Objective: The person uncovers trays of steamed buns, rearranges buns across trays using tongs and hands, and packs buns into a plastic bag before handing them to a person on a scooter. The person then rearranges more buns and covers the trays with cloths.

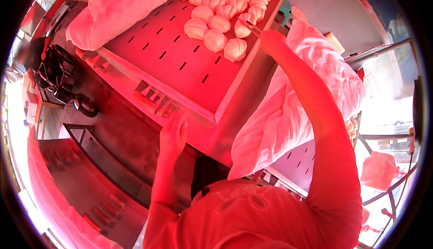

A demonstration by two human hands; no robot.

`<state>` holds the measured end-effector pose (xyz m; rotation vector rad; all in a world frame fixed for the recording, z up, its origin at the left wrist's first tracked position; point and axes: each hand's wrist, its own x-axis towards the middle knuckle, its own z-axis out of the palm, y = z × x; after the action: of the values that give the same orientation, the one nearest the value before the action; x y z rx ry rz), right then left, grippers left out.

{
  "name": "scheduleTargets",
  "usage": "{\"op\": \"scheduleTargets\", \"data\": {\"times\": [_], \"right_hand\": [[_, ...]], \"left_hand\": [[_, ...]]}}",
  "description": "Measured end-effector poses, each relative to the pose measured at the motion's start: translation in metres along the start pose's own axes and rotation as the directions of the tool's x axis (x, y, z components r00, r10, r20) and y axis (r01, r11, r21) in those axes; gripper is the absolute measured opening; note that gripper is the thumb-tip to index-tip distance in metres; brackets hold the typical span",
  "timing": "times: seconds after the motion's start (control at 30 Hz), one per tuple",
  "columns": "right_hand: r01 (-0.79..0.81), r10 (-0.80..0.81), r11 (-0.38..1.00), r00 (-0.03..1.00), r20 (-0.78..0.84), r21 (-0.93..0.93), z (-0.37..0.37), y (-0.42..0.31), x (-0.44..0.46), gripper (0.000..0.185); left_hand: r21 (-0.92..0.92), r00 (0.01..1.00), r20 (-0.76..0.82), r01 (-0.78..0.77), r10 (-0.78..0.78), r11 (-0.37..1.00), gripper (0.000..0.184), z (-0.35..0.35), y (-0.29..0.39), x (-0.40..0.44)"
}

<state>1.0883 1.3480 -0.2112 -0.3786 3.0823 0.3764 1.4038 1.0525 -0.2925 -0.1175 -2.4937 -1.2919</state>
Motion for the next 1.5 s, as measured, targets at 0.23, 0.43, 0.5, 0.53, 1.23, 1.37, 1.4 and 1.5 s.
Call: {"op": "scheduleTargets", "data": {"times": [0.23, 0.43, 0.5, 0.53, 1.23, 1.37, 1.4, 1.5], "right_hand": [[-0.074, 0.071, 0.960, 0.997, 0.023, 0.271, -0.019, 0.002, -0.036, 0.024], [-0.164, 0.447, 0.368, 0.894, -0.019, 0.915, 0.015, 0.088, -0.250, 0.044], [-0.279, 0.586, 0.307, 0.809, 0.050, 0.910, 0.044, 0.109, -0.349, 0.049], [-0.355, 0.651, 0.270, 0.752, 0.102, 0.895, 0.061, 0.124, -0.404, 0.051], [-0.968, 0.895, 0.248, 0.247, 0.371, 0.045, 0.176, 0.204, -0.811, 0.083], [-0.964, 0.914, 0.264, 0.239, 0.328, -0.034, 0.205, 0.202, -0.816, 0.100], [-0.960, 0.898, 0.275, 0.237, 0.370, -0.053, 0.209, 0.207, -0.815, 0.098], [-0.948, 0.858, 0.308, 0.239, 0.454, -0.085, 0.198, 0.216, -0.799, 0.090]], "left_hand": [[0.009, 0.998, 0.056, -0.023, 0.022, 1.000, 0.027, 0.008, 0.019, 0.002], [-0.144, 0.960, 0.211, -0.156, 0.184, 0.977, 0.035, 0.074, 0.068, -0.012], [-0.162, 0.894, 0.356, -0.227, 0.271, 0.960, 0.043, 0.106, 0.098, -0.022], [-0.132, 0.848, 0.394, -0.329, 0.354, 0.935, 0.047, 0.124, 0.115, -0.027], [0.161, 0.797, 0.463, -0.506, 0.388, 0.847, 0.049, 0.246, 0.069, -0.101], [0.163, 0.825, 0.424, -0.476, 0.374, 0.864, 0.049, 0.246, 0.072, -0.107], [0.176, 0.826, 0.413, -0.487, 0.385, 0.856, 0.049, 0.245, 0.073, -0.108], [0.191, 0.839, 0.418, -0.457, 0.349, 0.869, 0.049, 0.246, 0.075, -0.109]]}}
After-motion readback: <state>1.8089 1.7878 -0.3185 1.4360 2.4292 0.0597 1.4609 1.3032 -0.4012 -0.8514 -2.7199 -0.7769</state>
